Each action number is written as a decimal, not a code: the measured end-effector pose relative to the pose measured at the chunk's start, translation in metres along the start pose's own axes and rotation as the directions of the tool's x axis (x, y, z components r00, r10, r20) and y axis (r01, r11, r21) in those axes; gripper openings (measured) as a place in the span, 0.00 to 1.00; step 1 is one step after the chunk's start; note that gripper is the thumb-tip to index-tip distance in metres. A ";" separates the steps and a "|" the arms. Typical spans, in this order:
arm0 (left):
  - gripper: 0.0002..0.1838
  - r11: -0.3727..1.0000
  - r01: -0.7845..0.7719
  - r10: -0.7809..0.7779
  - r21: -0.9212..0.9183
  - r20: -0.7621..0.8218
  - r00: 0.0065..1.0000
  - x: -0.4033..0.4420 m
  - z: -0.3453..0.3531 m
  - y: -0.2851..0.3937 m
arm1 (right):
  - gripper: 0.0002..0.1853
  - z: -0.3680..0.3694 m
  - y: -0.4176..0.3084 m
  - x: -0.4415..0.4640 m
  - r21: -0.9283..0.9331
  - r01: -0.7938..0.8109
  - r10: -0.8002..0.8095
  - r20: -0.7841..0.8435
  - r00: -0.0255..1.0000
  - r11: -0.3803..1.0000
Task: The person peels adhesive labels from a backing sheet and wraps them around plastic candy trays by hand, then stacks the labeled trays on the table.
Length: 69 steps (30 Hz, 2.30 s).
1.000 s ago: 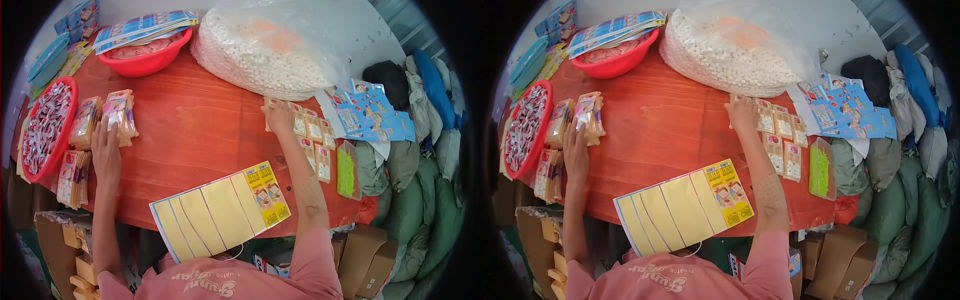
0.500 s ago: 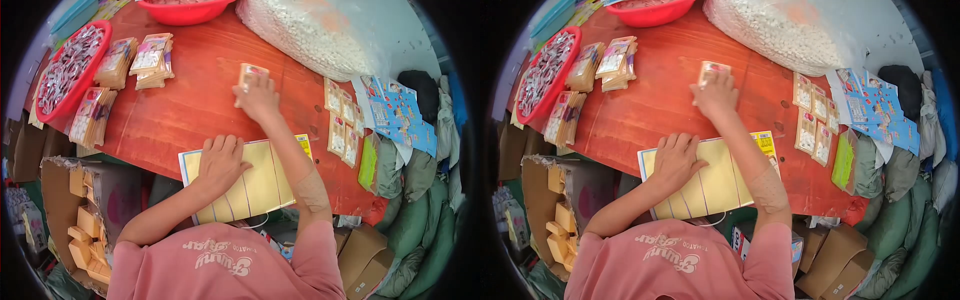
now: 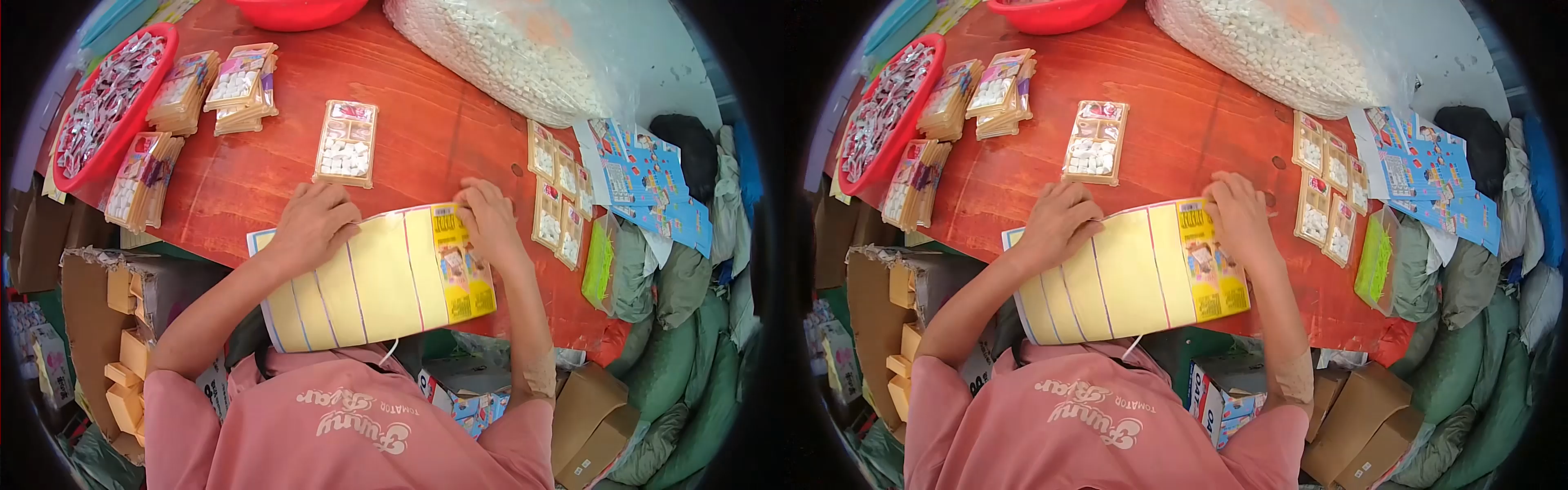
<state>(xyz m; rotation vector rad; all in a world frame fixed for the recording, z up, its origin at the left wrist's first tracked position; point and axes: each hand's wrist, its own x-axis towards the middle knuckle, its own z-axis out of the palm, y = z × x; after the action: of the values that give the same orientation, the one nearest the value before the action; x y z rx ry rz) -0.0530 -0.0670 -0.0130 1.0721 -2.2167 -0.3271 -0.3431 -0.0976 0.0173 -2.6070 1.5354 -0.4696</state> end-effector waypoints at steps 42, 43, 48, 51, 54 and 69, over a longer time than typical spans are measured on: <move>0.15 0.703 0.535 -0.364 -0.468 0.410 0.837 0.057 0.052 0.042 | 0.07 -0.013 -0.049 -0.056 0.742 -0.031 0.300 -0.231 0.926 0.669; 0.14 0.687 0.549 -0.360 -0.477 0.433 0.827 0.058 0.051 0.043 | 0.07 -0.018 -0.045 -0.049 0.619 -0.007 0.268 -0.330 0.905 0.786; 0.16 0.683 0.531 -0.343 -0.502 0.421 0.840 0.056 0.054 0.043 | 0.08 -0.018 -0.023 -0.032 0.266 0.163 -0.098 -0.241 0.966 0.950; 0.14 0.867 0.400 -0.309 -0.297 0.309 0.899 0.055 0.048 0.048 | 0.05 -0.018 -0.008 -0.052 0.632 0.018 0.108 -0.160 0.981 0.774; 0.12 0.950 0.302 -0.278 -0.078 0.231 0.933 0.053 0.047 0.041 | 0.02 -0.042 0.028 -0.100 0.833 -0.239 0.601 -0.134 0.788 0.499; 0.30 0.124 0.341 -0.473 -0.932 0.246 0.846 0.051 -0.007 0.019 | 0.06 -0.051 -0.051 0.003 0.974 -0.021 0.709 -0.150 0.689 0.227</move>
<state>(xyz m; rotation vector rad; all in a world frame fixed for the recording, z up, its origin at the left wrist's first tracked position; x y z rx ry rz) -0.0835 -0.0941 0.0243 0.8401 -1.0340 -1.6155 -0.3145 -0.0707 0.0778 -1.0601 1.2702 -1.6264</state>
